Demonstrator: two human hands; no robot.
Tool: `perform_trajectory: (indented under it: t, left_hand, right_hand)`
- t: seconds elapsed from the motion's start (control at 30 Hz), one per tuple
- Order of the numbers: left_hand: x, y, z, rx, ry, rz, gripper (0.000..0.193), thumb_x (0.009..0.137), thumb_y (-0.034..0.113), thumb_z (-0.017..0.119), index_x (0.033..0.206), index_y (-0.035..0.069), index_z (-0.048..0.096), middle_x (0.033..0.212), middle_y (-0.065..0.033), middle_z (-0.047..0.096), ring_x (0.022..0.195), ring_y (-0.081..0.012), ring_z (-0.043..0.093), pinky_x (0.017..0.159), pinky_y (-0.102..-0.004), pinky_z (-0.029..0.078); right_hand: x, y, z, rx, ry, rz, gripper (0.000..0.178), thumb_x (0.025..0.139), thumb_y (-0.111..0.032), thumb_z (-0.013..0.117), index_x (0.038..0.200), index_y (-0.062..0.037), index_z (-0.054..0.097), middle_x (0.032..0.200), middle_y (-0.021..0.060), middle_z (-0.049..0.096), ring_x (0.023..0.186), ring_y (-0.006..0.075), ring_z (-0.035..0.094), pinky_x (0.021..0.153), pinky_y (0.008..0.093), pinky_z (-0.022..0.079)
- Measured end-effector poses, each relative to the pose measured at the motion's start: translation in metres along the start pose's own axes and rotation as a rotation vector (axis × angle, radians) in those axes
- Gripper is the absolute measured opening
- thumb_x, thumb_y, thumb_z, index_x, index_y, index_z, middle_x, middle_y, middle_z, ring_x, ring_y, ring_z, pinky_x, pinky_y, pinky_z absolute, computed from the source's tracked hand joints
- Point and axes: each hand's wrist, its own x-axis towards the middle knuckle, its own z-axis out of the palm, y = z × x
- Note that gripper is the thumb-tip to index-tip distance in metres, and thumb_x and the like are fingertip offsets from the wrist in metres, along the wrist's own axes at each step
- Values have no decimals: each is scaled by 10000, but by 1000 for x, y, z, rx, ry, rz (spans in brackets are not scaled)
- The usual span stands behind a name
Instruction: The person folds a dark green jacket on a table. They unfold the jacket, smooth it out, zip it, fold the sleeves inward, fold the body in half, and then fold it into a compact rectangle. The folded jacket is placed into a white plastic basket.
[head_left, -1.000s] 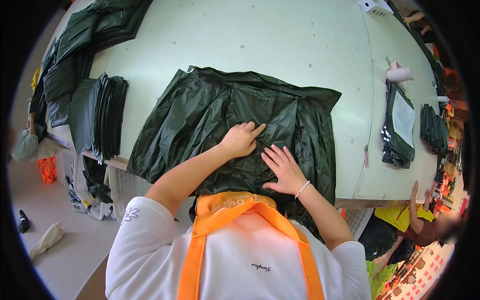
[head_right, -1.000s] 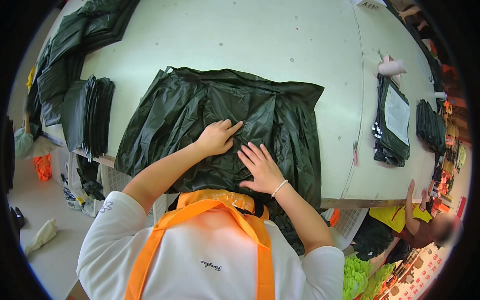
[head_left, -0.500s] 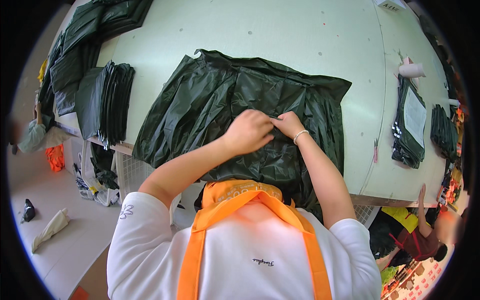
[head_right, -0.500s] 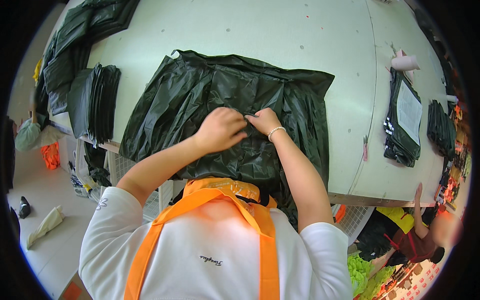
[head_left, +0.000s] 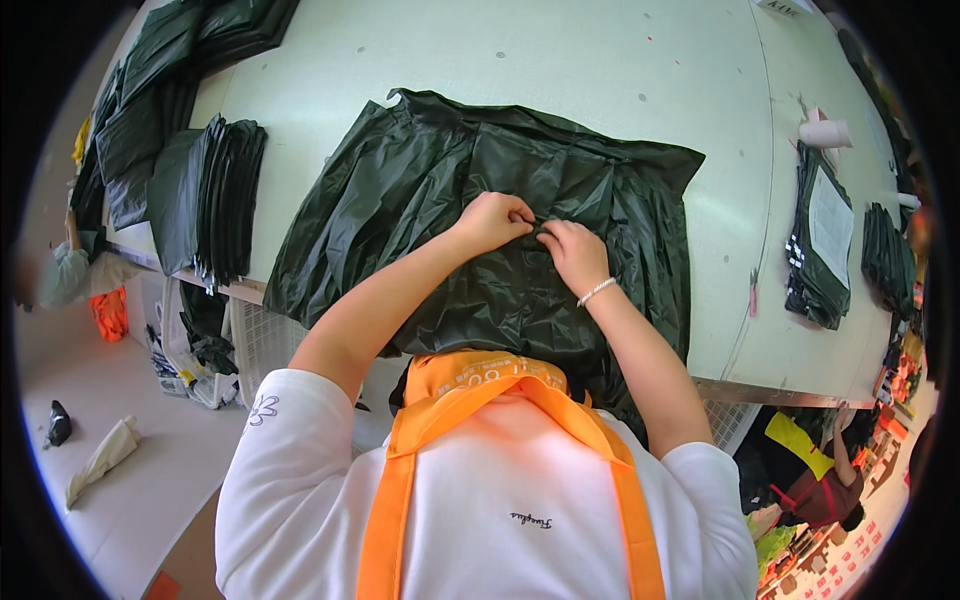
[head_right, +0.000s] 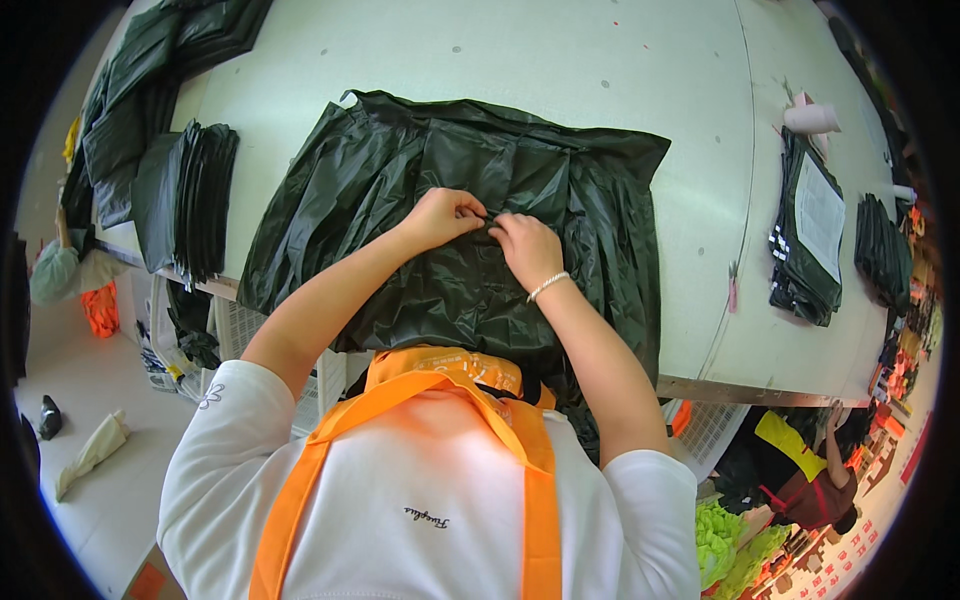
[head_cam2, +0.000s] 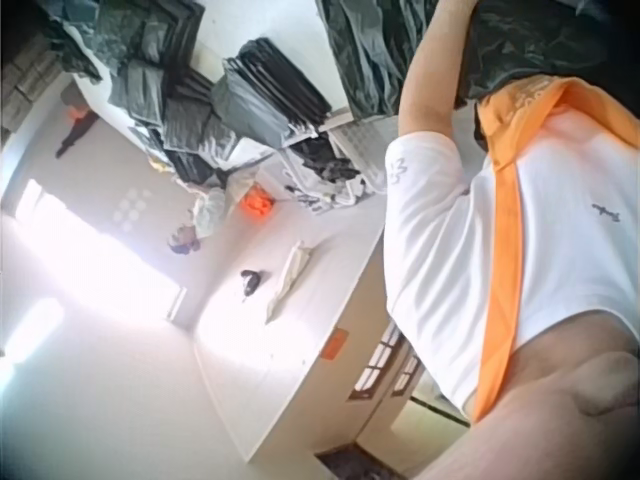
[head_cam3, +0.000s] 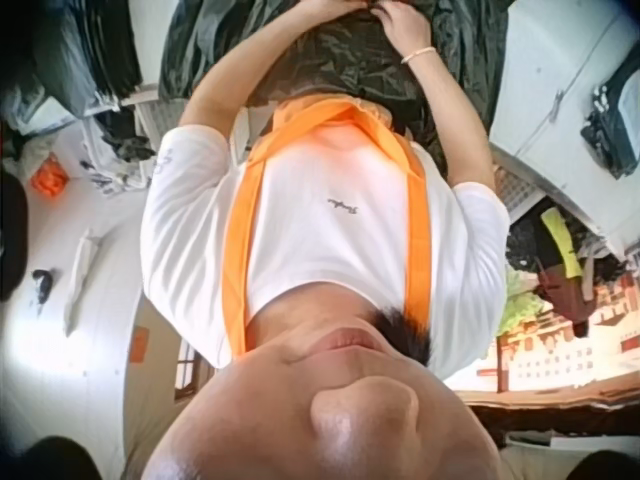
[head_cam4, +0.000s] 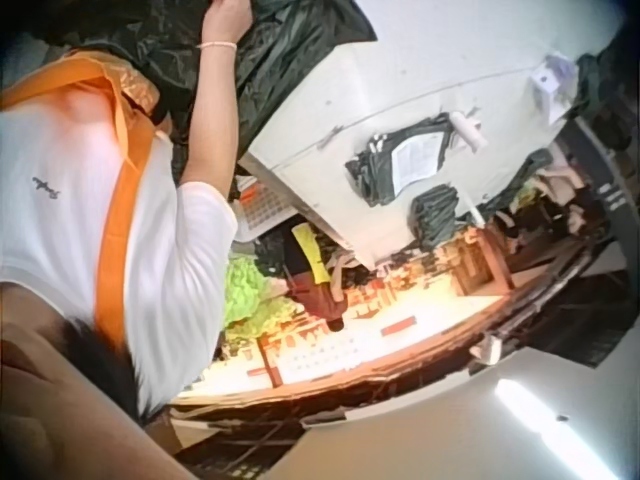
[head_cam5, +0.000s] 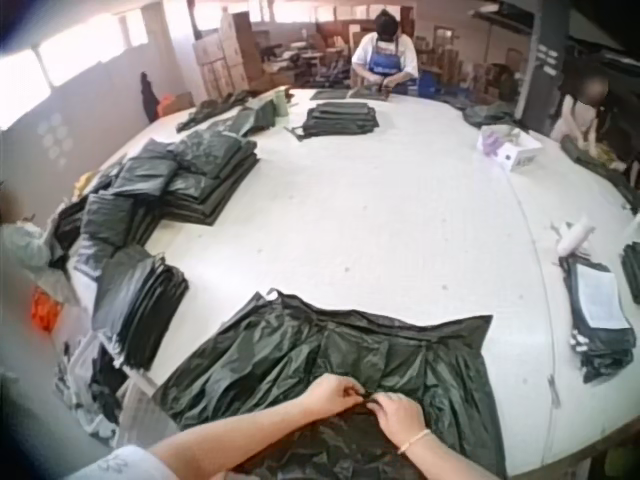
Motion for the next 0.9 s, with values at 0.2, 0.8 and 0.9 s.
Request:
perform_trajectory:
  t: [0.2, 0.8, 0.9]
  left_hand:
    - [-22, 10, 14, 775, 248, 615, 261, 719, 152, 663, 964, 67, 636, 947, -35, 571, 954, -223, 546, 860, -343, 434]
    - [11, -5, -2, 596, 314, 702, 242, 715, 111, 659, 951, 56, 645, 952, -75, 593, 897, -254, 569, 785, -357, 472]
    - [16, -5, -6, 542, 284, 665, 234, 730, 87, 631, 959, 42, 644, 956, -83, 598, 904, -263, 572, 784, -356, 473]
  right_hand:
    - [47, 17, -15, 216, -249, 344, 181, 796, -252, 663, 807, -91, 579, 661, 101, 630, 651, 319, 612, 565, 412, 464]
    - [56, 11, -6, 2, 42, 177, 157, 743, -175, 710, 817, -70, 618, 792, 96, 612, 774, 290, 581, 678, 387, 464]
    - [72, 10, -28, -28, 435, 89, 204, 769, -205, 689, 916, -84, 614, 931, 99, 580, 888, 315, 540, 766, 403, 438]
